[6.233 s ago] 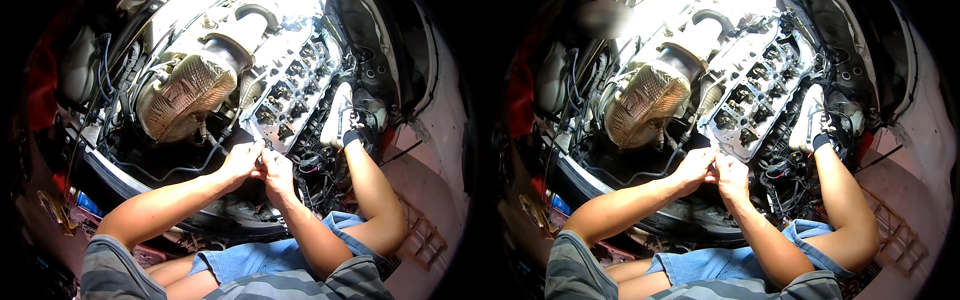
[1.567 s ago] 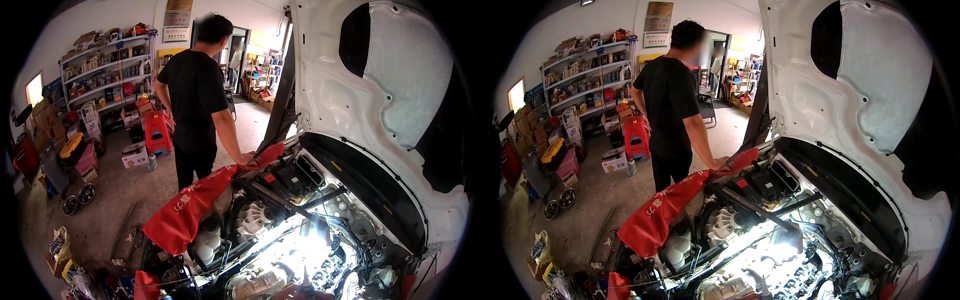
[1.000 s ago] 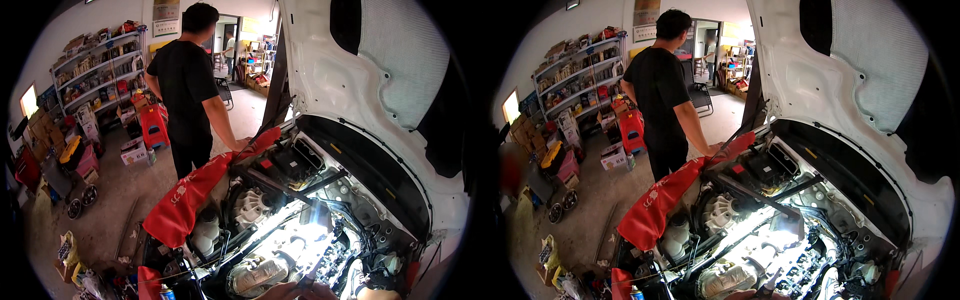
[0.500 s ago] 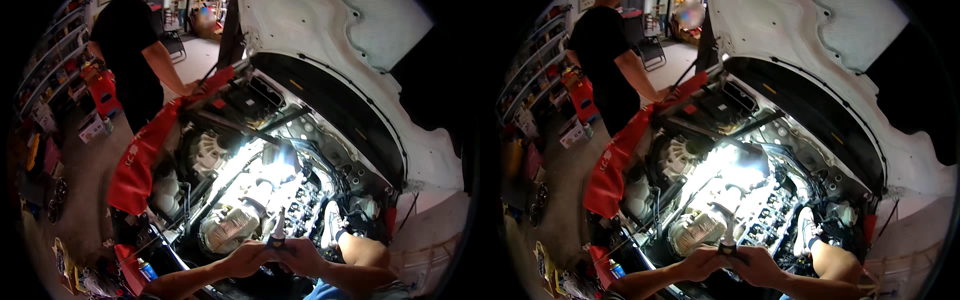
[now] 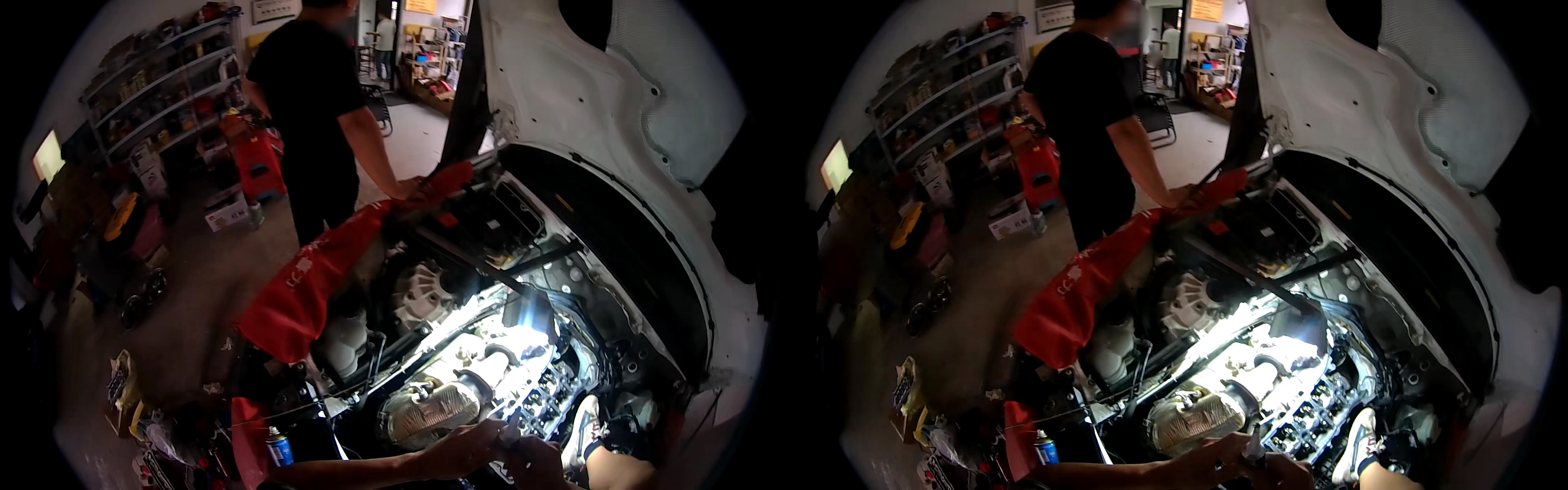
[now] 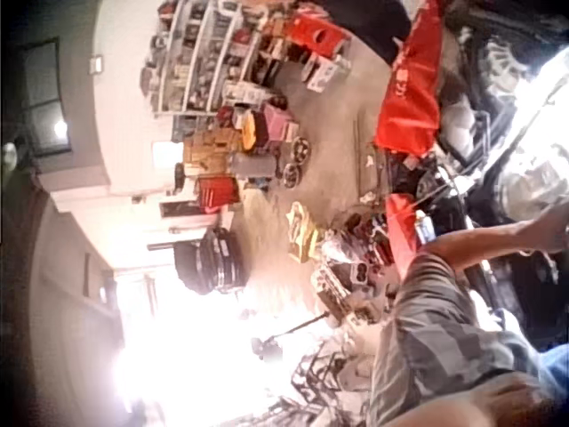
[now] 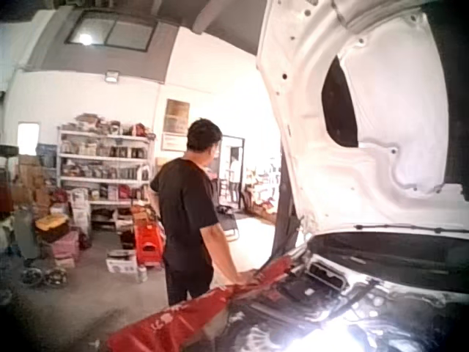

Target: The person applies a substance from a tube onto the engine block and uses a small tool to work on the cylinder head area while sitting in the engine bay.

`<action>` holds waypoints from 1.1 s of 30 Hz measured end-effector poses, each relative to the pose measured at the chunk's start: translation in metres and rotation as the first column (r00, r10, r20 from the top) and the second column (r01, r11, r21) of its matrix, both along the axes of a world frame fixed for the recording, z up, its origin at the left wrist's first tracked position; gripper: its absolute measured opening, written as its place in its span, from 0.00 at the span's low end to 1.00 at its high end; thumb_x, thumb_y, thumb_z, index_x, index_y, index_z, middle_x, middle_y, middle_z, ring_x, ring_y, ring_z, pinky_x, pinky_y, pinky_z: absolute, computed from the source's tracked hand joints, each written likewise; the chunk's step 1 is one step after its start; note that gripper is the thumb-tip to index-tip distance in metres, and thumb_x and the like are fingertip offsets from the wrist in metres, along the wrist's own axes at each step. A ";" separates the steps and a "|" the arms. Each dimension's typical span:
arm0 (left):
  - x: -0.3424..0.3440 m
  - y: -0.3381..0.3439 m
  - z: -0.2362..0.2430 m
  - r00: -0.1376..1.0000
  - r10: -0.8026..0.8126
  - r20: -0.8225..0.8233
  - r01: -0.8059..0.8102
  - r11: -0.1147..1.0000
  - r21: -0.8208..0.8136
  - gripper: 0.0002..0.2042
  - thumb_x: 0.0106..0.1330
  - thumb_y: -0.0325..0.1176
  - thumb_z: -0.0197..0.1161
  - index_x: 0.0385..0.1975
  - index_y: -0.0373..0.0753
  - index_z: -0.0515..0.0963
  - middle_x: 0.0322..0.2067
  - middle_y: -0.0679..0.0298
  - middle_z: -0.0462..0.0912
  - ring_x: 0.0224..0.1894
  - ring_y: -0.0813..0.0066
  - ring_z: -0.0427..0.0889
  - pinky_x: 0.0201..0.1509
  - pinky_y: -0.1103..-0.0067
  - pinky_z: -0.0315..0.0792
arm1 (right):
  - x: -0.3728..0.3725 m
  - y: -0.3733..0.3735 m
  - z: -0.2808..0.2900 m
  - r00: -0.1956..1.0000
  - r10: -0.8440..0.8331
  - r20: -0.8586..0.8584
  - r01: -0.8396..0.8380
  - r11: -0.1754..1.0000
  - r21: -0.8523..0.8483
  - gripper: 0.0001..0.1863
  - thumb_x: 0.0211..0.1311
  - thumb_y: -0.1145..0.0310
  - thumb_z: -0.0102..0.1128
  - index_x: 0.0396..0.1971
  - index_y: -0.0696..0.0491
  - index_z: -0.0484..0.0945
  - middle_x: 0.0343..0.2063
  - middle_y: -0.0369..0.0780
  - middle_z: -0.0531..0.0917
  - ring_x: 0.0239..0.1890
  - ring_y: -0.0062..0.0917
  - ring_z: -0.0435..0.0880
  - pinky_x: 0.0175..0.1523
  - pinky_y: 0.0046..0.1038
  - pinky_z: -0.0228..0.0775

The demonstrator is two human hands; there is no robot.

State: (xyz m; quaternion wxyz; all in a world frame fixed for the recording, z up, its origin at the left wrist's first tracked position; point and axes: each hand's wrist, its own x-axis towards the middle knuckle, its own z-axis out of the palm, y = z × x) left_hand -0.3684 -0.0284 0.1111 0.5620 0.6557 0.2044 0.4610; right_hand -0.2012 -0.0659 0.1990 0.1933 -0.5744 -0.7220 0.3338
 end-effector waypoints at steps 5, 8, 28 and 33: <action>-0.011 0.002 0.003 0.983 -0.032 -0.183 0.034 0.999 0.010 0.06 0.64 0.28 0.50 0.37 0.35 0.71 0.30 0.54 0.78 0.36 0.61 0.79 0.39 0.70 0.71 | -0.009 0.014 -0.002 0.986 0.114 0.120 -0.109 0.993 -0.048 0.08 0.60 0.66 0.52 0.33 0.55 0.75 0.23 0.47 0.77 0.28 0.42 0.78 0.33 0.36 0.68; -0.009 0.002 0.004 0.969 -0.021 -0.245 0.030 0.999 0.031 0.06 0.65 0.30 0.50 0.37 0.36 0.71 0.28 0.53 0.77 0.34 0.58 0.78 0.37 0.69 0.71 | -0.007 0.013 0.001 0.993 0.043 0.111 -0.024 0.987 -0.162 0.08 0.59 0.67 0.53 0.32 0.56 0.75 0.22 0.48 0.77 0.25 0.42 0.78 0.32 0.36 0.69; -0.009 -0.003 -0.006 0.989 -0.135 -0.059 0.126 0.983 -0.137 0.06 0.64 0.25 0.50 0.39 0.33 0.71 0.29 0.53 0.79 0.33 0.62 0.81 0.37 0.72 0.72 | -0.021 0.015 0.014 0.993 -0.087 -0.076 0.063 0.958 -0.279 0.07 0.57 0.71 0.60 0.34 0.56 0.78 0.16 0.36 0.79 0.18 0.16 0.78 0.23 0.21 0.69; -0.017 0.008 0.007 0.983 -0.121 -0.136 0.109 0.990 -0.092 0.06 0.63 0.25 0.50 0.37 0.32 0.71 0.28 0.52 0.79 0.31 0.56 0.80 0.35 0.72 0.71 | -0.001 0.021 -0.016 0.992 -0.014 -0.123 -0.011 0.979 -0.203 0.08 0.56 0.67 0.60 0.30 0.56 0.77 0.13 0.43 0.75 0.15 0.29 0.77 0.23 0.28 0.67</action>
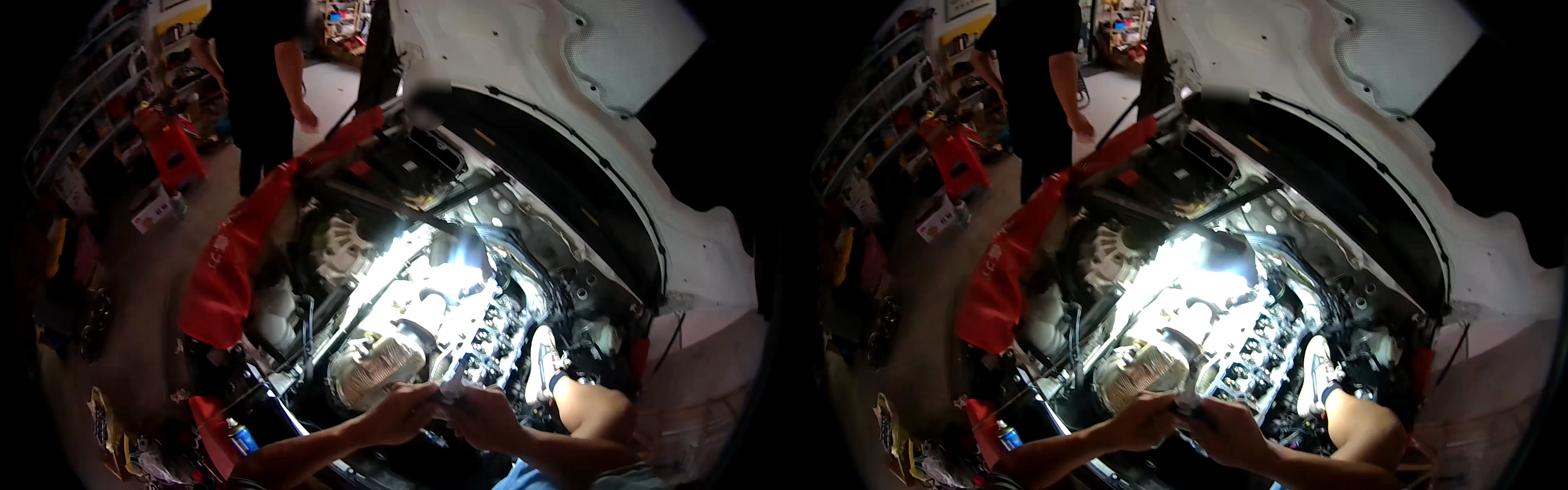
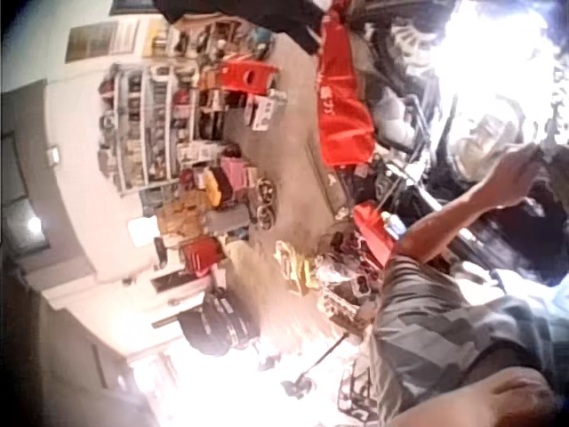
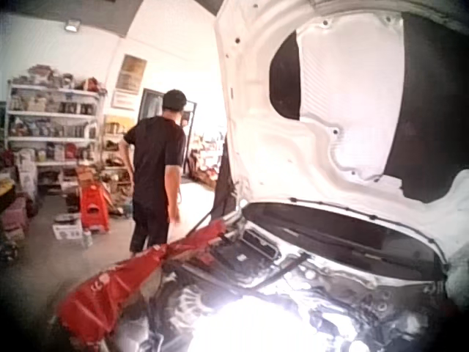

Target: The person applies a substance from a tube onto the engine block and uses a small tool to work on the cylinder head area while sitting in the engine bay.

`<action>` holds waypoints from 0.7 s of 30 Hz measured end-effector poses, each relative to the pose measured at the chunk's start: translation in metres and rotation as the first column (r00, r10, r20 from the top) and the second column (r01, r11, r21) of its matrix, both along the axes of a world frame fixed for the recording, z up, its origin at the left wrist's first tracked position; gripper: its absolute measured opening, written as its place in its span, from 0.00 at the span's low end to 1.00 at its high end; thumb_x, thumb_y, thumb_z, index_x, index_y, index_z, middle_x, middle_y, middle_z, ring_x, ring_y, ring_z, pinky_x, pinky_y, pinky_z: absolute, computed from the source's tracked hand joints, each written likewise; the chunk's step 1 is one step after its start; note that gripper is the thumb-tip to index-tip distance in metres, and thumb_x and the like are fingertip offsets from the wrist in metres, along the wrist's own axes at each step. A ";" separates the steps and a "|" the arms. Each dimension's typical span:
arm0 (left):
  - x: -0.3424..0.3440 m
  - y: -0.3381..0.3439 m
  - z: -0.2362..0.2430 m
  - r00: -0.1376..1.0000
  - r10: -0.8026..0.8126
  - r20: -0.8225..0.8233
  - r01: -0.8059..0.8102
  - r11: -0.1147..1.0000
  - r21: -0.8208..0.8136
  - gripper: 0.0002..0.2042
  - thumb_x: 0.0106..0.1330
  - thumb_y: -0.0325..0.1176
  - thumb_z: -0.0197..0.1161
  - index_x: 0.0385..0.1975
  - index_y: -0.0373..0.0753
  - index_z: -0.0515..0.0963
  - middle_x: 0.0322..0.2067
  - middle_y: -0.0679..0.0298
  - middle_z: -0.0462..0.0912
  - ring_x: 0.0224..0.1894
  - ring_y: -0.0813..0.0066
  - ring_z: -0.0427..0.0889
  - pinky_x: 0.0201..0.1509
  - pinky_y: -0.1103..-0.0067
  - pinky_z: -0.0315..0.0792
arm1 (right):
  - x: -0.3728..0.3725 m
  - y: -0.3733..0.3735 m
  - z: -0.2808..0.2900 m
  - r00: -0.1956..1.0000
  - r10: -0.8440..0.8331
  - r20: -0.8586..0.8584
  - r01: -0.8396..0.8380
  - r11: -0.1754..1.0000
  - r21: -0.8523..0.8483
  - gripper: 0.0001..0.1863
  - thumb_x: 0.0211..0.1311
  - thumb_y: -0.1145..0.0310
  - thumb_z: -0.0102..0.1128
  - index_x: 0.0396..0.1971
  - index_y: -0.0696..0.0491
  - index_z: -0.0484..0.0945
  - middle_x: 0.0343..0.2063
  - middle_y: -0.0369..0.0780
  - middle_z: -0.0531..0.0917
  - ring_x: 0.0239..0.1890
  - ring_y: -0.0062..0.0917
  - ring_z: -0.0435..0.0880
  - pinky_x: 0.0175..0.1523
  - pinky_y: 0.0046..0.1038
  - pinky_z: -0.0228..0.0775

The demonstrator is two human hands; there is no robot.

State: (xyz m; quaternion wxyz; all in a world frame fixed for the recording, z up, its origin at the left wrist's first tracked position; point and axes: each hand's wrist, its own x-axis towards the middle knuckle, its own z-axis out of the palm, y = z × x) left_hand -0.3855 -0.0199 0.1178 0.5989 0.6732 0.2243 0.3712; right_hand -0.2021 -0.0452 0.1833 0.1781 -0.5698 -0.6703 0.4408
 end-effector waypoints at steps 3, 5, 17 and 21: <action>0.005 0.008 0.001 1.000 -0.016 0.007 0.016 0.999 -0.033 0.07 0.63 0.25 0.51 0.38 0.32 0.71 0.27 0.53 0.79 0.30 0.56 0.80 0.35 0.72 0.71 | 0.003 0.004 0.000 1.000 -0.031 0.007 0.030 0.999 0.028 0.07 0.56 0.68 0.59 0.26 0.57 0.75 0.11 0.42 0.73 0.13 0.29 0.75 0.22 0.28 0.66; 0.002 0.005 -0.001 1.000 0.009 -0.010 -0.009 1.000 -0.019 0.07 0.62 0.24 0.51 0.39 0.32 0.71 0.27 0.53 0.79 0.31 0.55 0.80 0.34 0.72 0.71 | 0.000 0.006 -0.008 0.998 -0.004 -0.066 0.009 0.997 0.076 0.08 0.56 0.68 0.59 0.26 0.57 0.75 0.11 0.42 0.72 0.13 0.30 0.75 0.21 0.29 0.65; -0.107 0.074 0.084 0.477 0.866 -0.152 -0.706 0.480 0.521 0.41 0.61 0.34 0.61 0.66 0.31 0.39 0.55 0.36 0.61 0.53 0.41 0.68 0.57 0.64 0.66 | -0.006 -0.001 -0.006 0.957 -0.015 0.291 -0.164 0.798 0.580 0.12 0.48 0.74 0.55 0.35 0.48 0.80 0.24 0.38 0.81 0.27 0.32 0.79 0.32 0.33 0.71; -0.125 0.074 0.123 0.337 0.941 0.036 -0.706 0.227 0.671 0.44 0.60 0.35 0.63 0.67 0.31 0.37 0.54 0.43 0.67 0.51 0.51 0.73 0.50 0.67 0.71 | -0.008 -0.004 -0.014 0.963 -0.048 0.265 -0.096 0.859 0.503 0.11 0.48 0.74 0.57 0.34 0.50 0.80 0.23 0.38 0.81 0.26 0.29 0.80 0.32 0.30 0.71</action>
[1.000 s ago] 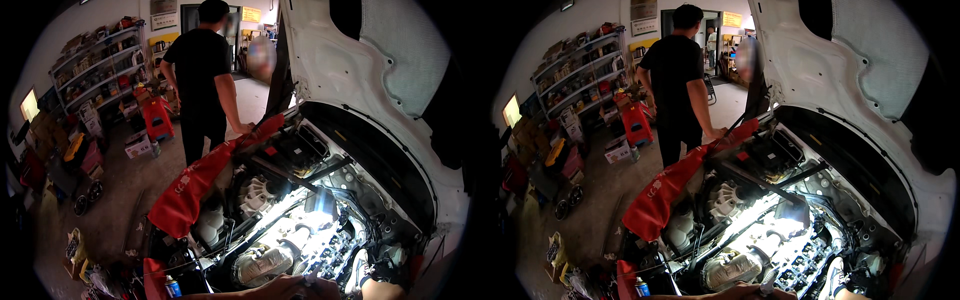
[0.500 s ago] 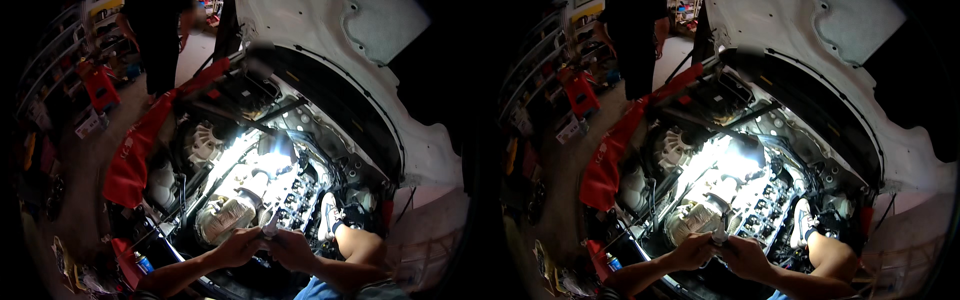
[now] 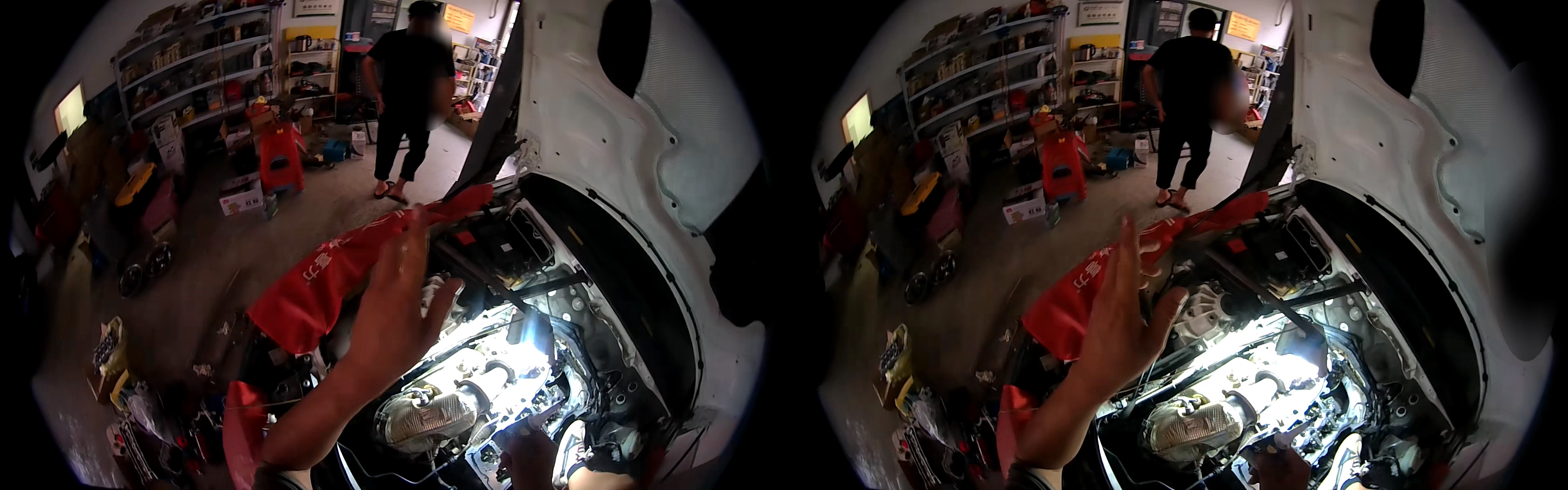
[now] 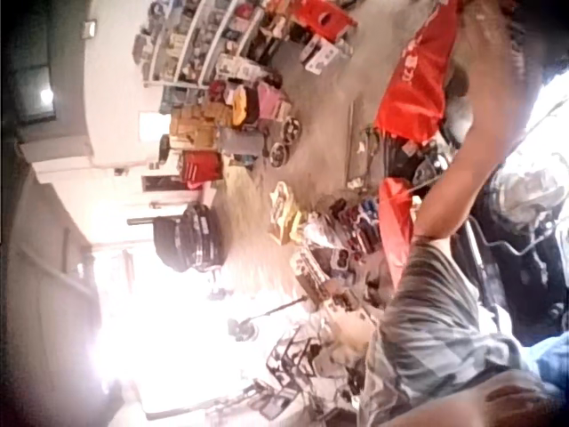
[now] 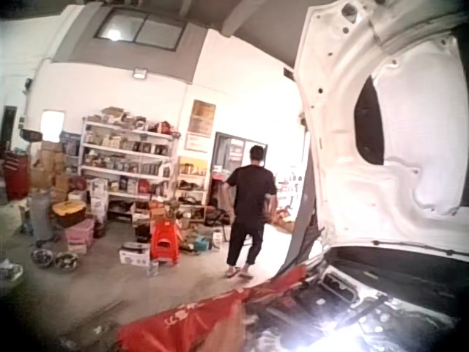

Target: The person applies a substance from a tube onto the engine block and uses a small tool to work on the cylinder head area while sitting in the engine bay.

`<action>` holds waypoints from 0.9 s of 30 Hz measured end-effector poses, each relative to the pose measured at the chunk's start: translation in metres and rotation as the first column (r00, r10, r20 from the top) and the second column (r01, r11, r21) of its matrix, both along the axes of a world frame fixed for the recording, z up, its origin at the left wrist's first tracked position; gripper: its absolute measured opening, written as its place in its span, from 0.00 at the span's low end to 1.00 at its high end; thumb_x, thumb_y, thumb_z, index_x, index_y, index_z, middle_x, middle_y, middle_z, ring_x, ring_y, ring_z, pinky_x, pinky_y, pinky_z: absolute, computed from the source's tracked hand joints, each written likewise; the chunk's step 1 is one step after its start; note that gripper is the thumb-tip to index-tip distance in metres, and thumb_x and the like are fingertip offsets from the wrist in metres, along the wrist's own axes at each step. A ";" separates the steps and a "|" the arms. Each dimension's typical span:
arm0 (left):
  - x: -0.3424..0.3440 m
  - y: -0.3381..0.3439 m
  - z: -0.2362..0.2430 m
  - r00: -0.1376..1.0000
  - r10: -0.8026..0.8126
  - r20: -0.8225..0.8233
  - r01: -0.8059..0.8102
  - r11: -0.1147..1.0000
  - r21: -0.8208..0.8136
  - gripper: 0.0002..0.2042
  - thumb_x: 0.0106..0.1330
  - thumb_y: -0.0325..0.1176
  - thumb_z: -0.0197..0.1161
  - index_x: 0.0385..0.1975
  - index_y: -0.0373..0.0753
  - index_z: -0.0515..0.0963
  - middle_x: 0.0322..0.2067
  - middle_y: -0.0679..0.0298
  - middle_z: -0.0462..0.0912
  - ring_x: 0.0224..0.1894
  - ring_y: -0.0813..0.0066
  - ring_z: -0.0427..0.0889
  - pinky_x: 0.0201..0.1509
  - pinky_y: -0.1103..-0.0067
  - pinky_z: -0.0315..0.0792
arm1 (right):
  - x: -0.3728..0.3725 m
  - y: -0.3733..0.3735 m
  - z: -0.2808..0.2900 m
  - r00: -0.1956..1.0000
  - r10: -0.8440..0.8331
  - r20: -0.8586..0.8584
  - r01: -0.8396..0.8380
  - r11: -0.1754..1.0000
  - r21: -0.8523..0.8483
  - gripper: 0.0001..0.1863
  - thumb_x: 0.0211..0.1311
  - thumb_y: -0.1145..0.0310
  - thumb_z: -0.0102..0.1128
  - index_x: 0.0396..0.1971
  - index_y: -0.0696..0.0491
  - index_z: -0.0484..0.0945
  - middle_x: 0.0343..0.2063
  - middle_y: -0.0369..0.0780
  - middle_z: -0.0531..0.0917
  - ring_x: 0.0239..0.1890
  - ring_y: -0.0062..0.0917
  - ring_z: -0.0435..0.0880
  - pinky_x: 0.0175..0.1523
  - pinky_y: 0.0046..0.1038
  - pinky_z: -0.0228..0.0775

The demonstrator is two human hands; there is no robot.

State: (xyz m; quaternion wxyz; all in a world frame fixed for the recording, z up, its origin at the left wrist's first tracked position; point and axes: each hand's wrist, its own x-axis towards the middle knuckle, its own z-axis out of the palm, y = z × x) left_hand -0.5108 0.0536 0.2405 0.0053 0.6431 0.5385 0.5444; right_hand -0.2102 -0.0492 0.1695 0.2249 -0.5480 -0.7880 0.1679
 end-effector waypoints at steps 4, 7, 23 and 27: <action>0.029 -0.042 -0.018 0.942 -0.269 0.200 0.331 0.846 -0.418 0.28 0.62 0.38 0.61 0.58 0.34 0.59 0.50 0.46 0.72 0.48 0.50 0.75 0.52 0.65 0.69 | -0.016 0.004 0.025 0.907 -0.213 -0.364 0.090 0.941 -0.326 0.07 0.63 0.70 0.52 0.33 0.58 0.76 0.21 0.35 0.78 0.19 0.14 0.74 0.25 0.18 0.66; 0.067 -0.059 -0.067 0.640 -0.584 0.499 0.768 0.478 -0.426 0.18 0.66 0.42 0.57 0.46 0.34 0.70 0.40 0.54 0.79 0.38 0.62 0.80 0.39 0.70 0.71 | -0.005 0.012 0.003 0.994 0.054 -0.093 -0.050 0.998 0.046 0.09 0.64 0.68 0.52 0.36 0.59 0.74 0.27 0.38 0.78 0.23 0.14 0.73 0.25 0.18 0.66; 0.083 -0.093 -0.111 0.255 -0.377 0.891 0.955 0.242 -0.172 0.12 0.72 0.35 0.46 0.49 0.35 0.65 0.20 0.65 0.74 0.18 0.82 0.72 0.21 0.83 0.66 | -0.053 -0.009 0.003 0.775 -0.173 -0.608 -0.156 0.880 -0.449 0.19 0.61 0.67 0.52 0.50 0.60 0.66 0.22 0.37 0.77 0.12 0.15 0.71 0.14 0.16 0.60; 0.090 -0.096 -0.121 0.182 -0.428 0.885 0.980 0.147 -0.131 0.13 0.74 0.40 0.40 0.47 0.37 0.61 0.22 0.68 0.71 0.19 0.83 0.70 0.22 0.84 0.66 | -0.026 -0.010 -0.014 0.968 0.013 -0.252 -0.071 0.972 -0.222 0.16 0.67 0.61 0.47 0.42 0.59 0.74 0.17 0.35 0.78 0.16 0.15 0.75 0.15 0.15 0.63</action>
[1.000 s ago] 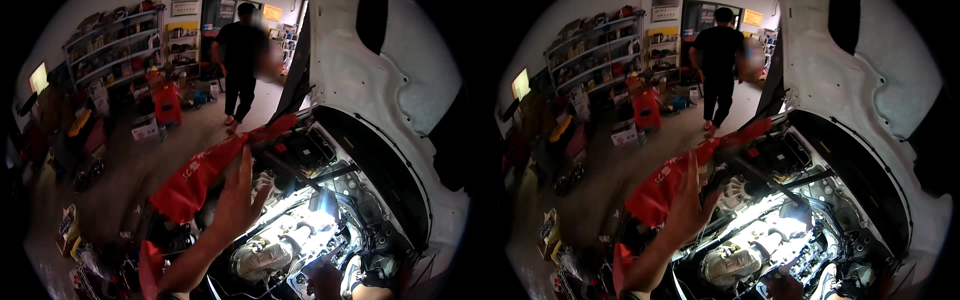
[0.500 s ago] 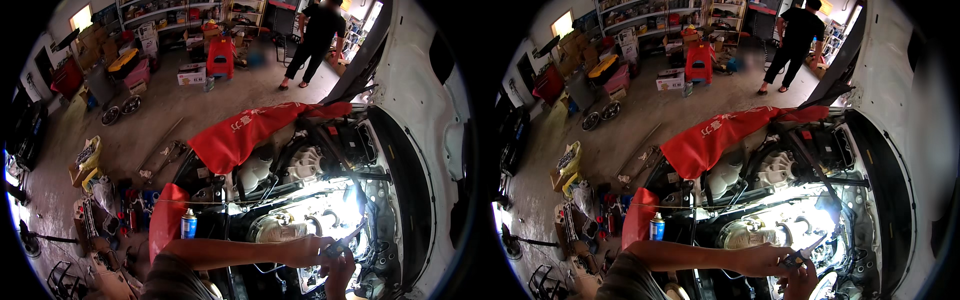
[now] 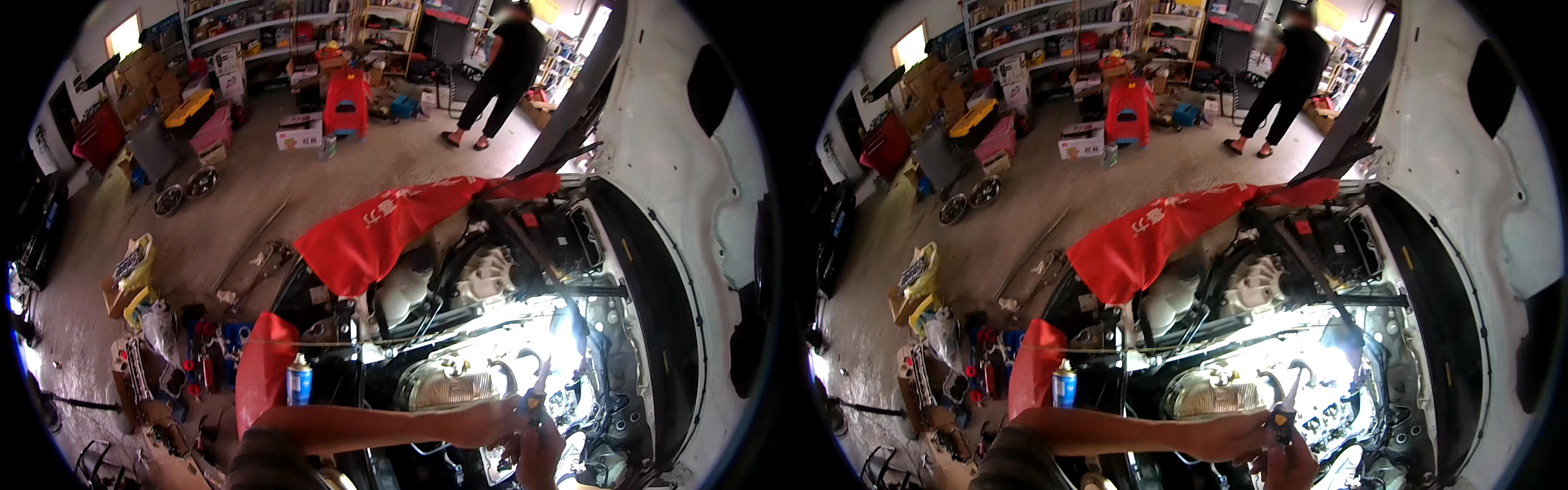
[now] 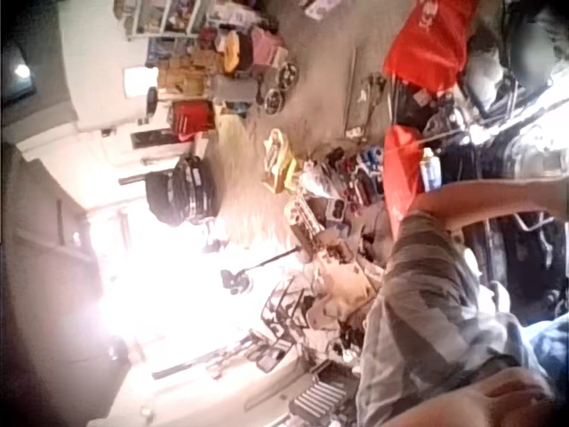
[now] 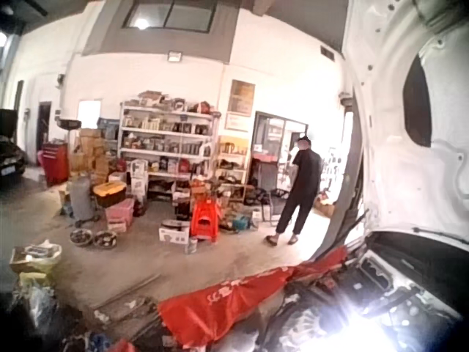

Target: The person applies a substance from a tube onto the engine block and uses a small tool to work on the cylinder head area while sitting in the engine bay.

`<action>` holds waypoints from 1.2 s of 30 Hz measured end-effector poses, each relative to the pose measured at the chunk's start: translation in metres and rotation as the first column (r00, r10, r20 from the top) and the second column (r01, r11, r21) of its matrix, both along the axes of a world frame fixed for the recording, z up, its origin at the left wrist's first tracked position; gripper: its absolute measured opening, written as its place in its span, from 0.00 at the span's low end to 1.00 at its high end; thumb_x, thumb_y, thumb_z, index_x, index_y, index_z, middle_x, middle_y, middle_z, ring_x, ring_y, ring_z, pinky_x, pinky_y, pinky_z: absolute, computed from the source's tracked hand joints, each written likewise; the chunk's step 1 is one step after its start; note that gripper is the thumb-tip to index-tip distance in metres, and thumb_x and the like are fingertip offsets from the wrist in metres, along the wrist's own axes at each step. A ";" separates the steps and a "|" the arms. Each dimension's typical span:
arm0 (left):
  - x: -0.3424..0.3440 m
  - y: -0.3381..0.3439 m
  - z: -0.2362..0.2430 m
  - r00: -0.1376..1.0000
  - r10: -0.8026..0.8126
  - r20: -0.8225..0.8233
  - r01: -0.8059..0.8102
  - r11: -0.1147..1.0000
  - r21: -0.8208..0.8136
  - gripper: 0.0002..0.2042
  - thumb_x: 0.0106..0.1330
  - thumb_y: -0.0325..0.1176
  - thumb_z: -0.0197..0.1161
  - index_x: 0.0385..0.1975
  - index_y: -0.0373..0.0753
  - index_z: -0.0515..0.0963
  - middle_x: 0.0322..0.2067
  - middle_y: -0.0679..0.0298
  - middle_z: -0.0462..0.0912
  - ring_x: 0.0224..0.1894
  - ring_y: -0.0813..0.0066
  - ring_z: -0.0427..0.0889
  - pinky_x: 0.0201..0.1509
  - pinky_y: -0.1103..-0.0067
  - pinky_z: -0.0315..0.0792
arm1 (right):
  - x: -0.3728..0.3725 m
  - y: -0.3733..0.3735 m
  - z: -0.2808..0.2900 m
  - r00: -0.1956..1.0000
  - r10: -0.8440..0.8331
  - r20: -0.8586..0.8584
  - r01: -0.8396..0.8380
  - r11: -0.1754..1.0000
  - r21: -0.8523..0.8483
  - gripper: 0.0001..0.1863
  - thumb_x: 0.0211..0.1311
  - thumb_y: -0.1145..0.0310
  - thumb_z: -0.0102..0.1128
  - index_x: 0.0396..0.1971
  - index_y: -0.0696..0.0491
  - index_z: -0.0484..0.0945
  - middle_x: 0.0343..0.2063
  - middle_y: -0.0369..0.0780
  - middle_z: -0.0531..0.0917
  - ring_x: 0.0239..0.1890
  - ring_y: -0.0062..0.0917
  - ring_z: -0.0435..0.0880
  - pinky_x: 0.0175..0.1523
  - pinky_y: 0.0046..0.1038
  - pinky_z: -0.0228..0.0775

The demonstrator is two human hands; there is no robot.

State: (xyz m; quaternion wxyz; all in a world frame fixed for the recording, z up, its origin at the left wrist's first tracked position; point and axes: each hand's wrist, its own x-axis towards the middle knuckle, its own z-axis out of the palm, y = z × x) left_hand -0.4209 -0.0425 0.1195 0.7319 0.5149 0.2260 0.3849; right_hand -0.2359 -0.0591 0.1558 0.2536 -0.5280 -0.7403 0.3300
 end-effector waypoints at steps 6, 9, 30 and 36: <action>-0.001 0.006 0.021 0.999 -0.038 -0.003 0.038 0.995 0.093 0.12 0.73 0.38 0.43 0.46 0.36 0.63 0.26 0.65 0.74 0.22 0.80 0.73 0.25 0.83 0.69 | 0.008 0.017 -0.003 0.940 0.175 0.294 -0.317 0.771 0.552 0.17 0.67 0.60 0.44 0.32 0.58 0.76 0.12 0.35 0.75 0.15 0.17 0.73 0.23 0.22 0.65; 0.006 0.000 0.008 0.999 -0.023 0.039 0.018 0.992 0.123 0.14 0.73 0.38 0.42 0.51 0.38 0.63 0.27 0.67 0.75 0.20 0.83 0.72 0.21 0.85 0.67 | 0.000 0.011 0.008 0.980 0.120 0.161 -0.172 0.915 0.365 0.14 0.67 0.63 0.46 0.30 0.58 0.76 0.12 0.34 0.74 0.14 0.15 0.71 0.21 0.21 0.63; -0.001 0.009 0.016 0.924 0.200 -0.327 -0.086 0.940 0.330 0.15 0.71 0.40 0.46 0.47 0.36 0.69 0.34 0.53 0.78 0.30 0.63 0.79 0.31 0.74 0.72 | -0.014 0.017 0.012 0.995 0.017 -0.099 0.008 0.967 0.256 0.13 0.67 0.66 0.47 0.25 0.55 0.74 0.13 0.32 0.70 0.15 0.14 0.67 0.20 0.19 0.59; -0.002 0.009 -0.004 0.923 0.376 -0.081 -0.339 0.895 0.290 0.14 0.69 0.36 0.53 0.49 0.35 0.68 0.41 0.58 0.74 0.44 0.70 0.75 0.44 0.74 0.72 | -0.016 0.019 -0.006 0.995 -0.009 -0.100 0.020 0.993 0.118 0.14 0.66 0.65 0.48 0.25 0.56 0.76 0.12 0.33 0.72 0.14 0.15 0.69 0.20 0.19 0.59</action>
